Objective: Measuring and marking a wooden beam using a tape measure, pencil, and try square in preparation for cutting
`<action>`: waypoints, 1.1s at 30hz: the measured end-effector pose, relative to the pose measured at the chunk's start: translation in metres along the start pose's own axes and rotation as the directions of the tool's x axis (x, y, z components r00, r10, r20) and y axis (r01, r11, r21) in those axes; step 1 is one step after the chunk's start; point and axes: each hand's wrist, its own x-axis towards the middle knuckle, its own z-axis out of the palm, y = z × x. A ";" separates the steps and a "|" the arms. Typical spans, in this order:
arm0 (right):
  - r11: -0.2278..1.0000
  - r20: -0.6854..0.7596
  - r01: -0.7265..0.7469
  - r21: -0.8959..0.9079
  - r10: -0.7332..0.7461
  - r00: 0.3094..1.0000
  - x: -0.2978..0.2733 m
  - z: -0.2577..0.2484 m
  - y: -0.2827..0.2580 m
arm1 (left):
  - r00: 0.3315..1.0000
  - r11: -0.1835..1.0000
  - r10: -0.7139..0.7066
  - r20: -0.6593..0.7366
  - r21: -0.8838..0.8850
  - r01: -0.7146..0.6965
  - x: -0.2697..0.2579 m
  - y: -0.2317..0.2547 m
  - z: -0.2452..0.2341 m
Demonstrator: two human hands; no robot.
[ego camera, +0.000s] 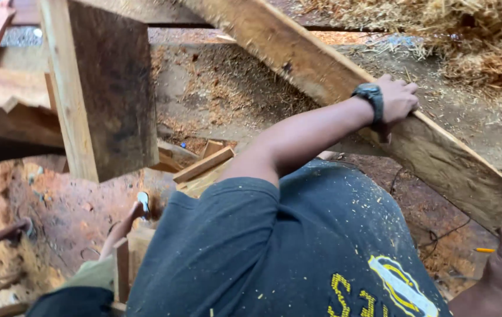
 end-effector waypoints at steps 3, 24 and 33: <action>0.998 -0.025 -0.009 -0.067 0.008 1.000 0.013 -0.002 -0.016 | 0.990 0.995 -0.052 0.135 0.088 0.040 -0.013 0.010 -0.042; 0.747 0.278 0.500 0.438 -0.641 0.716 0.091 0.031 -0.335 | 0.796 0.414 -0.292 -0.530 -0.820 -0.394 -0.215 0.081 -0.048; 0.839 0.538 0.312 0.446 -0.530 0.656 0.101 0.132 -0.454 | 0.516 -0.106 -0.846 -0.133 -0.908 -0.406 -0.248 -0.029 -0.024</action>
